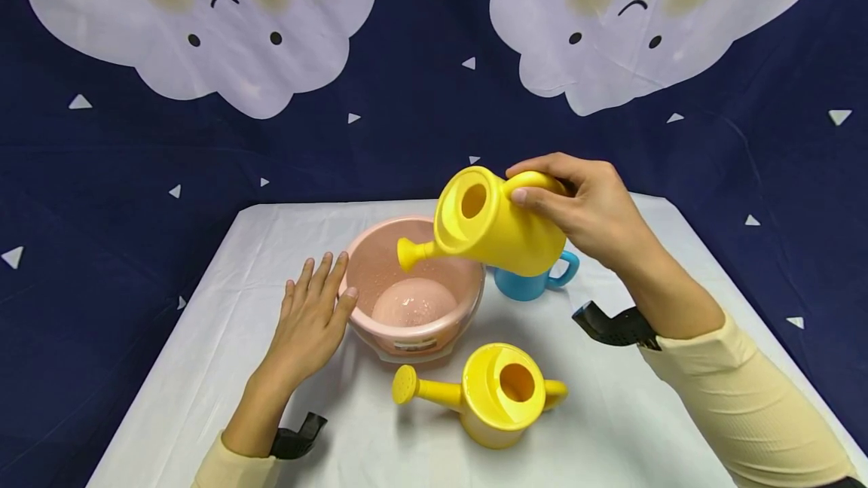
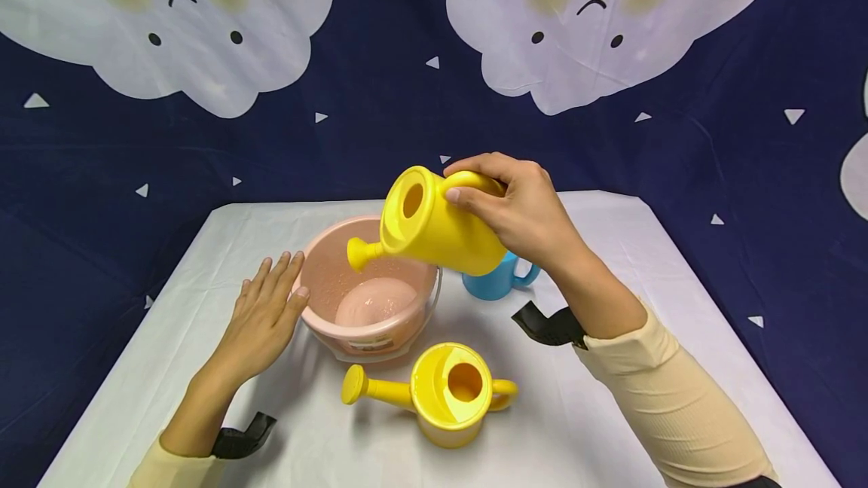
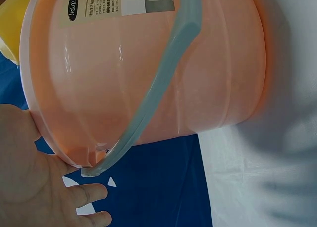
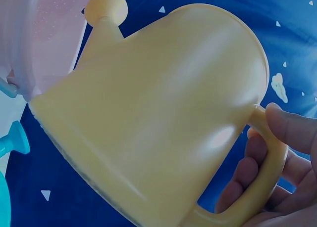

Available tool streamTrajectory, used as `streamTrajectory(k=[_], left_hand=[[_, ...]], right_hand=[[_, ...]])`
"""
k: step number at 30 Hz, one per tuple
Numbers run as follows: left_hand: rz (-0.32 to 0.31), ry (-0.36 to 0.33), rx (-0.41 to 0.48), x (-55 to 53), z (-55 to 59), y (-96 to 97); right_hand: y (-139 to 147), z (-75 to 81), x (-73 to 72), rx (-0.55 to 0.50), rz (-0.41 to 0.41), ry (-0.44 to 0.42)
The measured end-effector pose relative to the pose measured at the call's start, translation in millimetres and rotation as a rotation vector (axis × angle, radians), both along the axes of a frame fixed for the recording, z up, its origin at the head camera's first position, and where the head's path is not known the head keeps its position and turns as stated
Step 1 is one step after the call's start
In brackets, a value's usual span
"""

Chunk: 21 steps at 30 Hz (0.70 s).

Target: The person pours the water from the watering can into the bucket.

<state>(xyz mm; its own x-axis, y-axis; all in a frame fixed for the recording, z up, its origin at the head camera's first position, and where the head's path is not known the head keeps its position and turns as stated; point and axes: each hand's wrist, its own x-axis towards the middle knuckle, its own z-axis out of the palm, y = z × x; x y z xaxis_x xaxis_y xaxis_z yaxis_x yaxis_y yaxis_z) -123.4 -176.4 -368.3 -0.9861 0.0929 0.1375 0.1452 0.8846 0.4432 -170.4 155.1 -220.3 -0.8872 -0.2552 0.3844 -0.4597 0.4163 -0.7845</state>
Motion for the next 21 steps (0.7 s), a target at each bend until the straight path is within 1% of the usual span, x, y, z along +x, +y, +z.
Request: streamTrajectory(k=[14, 21], left_hand=[[0.0, -0.006, 0.004, 0.8, 1.3, -1.3], [0.0, -0.009, 0.008, 0.6, 1.5, -2.2]], right_hand=[[5, -7.4, -0.2, -0.138, 0.006, -0.013], [7, -11.7, 1.1, -0.219, 0.004, 0.008]])
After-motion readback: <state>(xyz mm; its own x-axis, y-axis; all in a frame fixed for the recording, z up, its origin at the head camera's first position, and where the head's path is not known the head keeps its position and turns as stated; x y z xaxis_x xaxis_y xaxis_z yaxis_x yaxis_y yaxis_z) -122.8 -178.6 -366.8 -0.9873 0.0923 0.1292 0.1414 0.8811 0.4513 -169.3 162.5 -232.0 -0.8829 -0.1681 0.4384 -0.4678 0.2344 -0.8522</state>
